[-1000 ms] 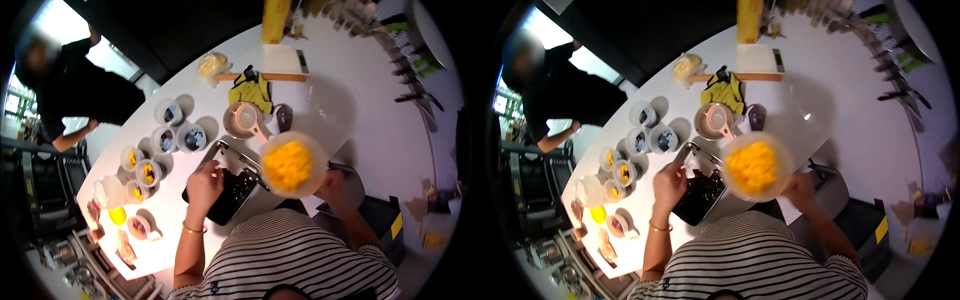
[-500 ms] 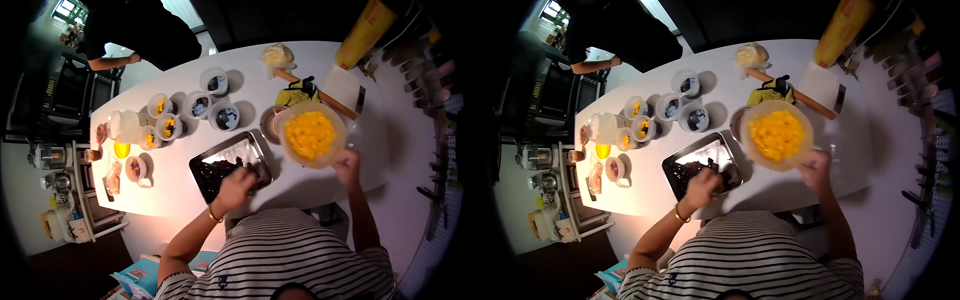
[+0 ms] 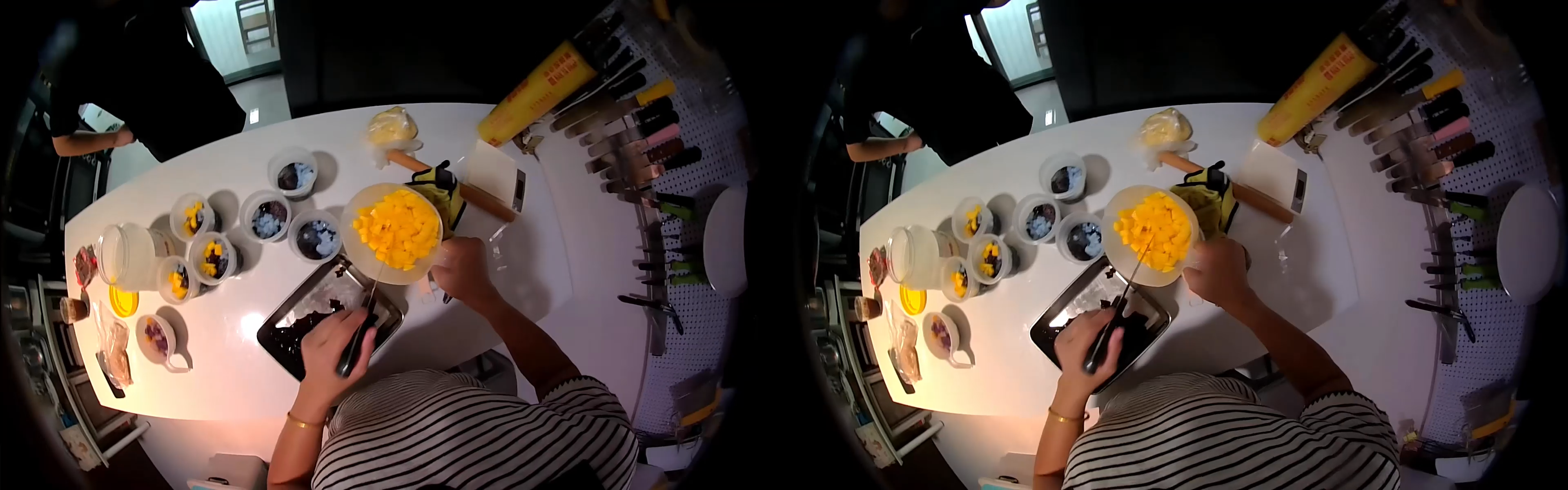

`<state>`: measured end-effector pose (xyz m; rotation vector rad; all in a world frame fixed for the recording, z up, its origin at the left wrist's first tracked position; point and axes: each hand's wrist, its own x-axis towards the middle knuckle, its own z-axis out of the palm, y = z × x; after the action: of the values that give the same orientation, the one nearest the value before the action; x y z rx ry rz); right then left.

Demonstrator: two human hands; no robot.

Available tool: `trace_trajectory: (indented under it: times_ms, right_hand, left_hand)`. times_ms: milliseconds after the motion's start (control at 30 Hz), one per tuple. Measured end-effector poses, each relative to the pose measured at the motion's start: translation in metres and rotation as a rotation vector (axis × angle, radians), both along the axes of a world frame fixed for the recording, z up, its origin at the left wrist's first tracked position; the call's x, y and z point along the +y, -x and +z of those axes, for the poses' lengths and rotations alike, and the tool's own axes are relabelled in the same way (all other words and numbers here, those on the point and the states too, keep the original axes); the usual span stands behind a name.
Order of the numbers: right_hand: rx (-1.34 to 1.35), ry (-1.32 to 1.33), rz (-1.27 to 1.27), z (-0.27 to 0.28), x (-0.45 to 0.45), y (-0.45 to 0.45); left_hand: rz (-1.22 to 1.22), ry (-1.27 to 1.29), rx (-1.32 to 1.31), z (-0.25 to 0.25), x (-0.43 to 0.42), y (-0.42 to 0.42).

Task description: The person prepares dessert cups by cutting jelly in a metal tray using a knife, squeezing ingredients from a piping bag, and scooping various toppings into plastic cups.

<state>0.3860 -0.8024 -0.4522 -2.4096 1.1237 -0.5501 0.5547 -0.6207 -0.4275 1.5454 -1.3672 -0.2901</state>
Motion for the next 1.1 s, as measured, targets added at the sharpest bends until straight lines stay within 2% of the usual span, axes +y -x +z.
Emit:
trace_trajectory:
  times_ms: [167, 333, 500, 667, 767, 867, 967, 1100]
  right_hand:
    - [0.001, -0.146, -0.089, 0.023, 0.019, -0.015]
    - [0.05, -0.146, -0.11, 0.023, 0.022, -0.02]
    - [0.006, -0.187, -0.109, 0.025, 0.017, -0.029]
    - [0.12, -0.151, -0.129, 0.031, 0.013, -0.036]
    - [0.082, -0.212, -0.148, 0.036, 0.014, -0.042]
    - [0.133, -0.18, -0.133, 0.035, 0.012, -0.043]
    - [0.13, -0.058, -0.077, 0.034, 0.011, -0.047]
    - [0.15, -0.065, -0.062, 0.036, 0.014, -0.053]
  left_hand:
    - [-0.021, 0.027, -0.056, -0.026, -0.006, -0.007]
    - [0.046, 0.051, -0.109, -0.035, 0.005, -0.016]
    - [0.072, 0.043, -0.071, -0.035, 0.009, -0.024]
    - [0.054, 0.047, 0.068, -0.033, 0.011, -0.031]
    - [0.094, 0.002, 0.101, -0.029, 0.011, -0.034]
    - [0.135, 0.07, 0.076, -0.029, 0.013, -0.035]
    - [0.123, 0.064, 0.087, -0.022, 0.017, -0.036]
    - [0.083, 0.016, 0.101, -0.028, 0.01, -0.038]
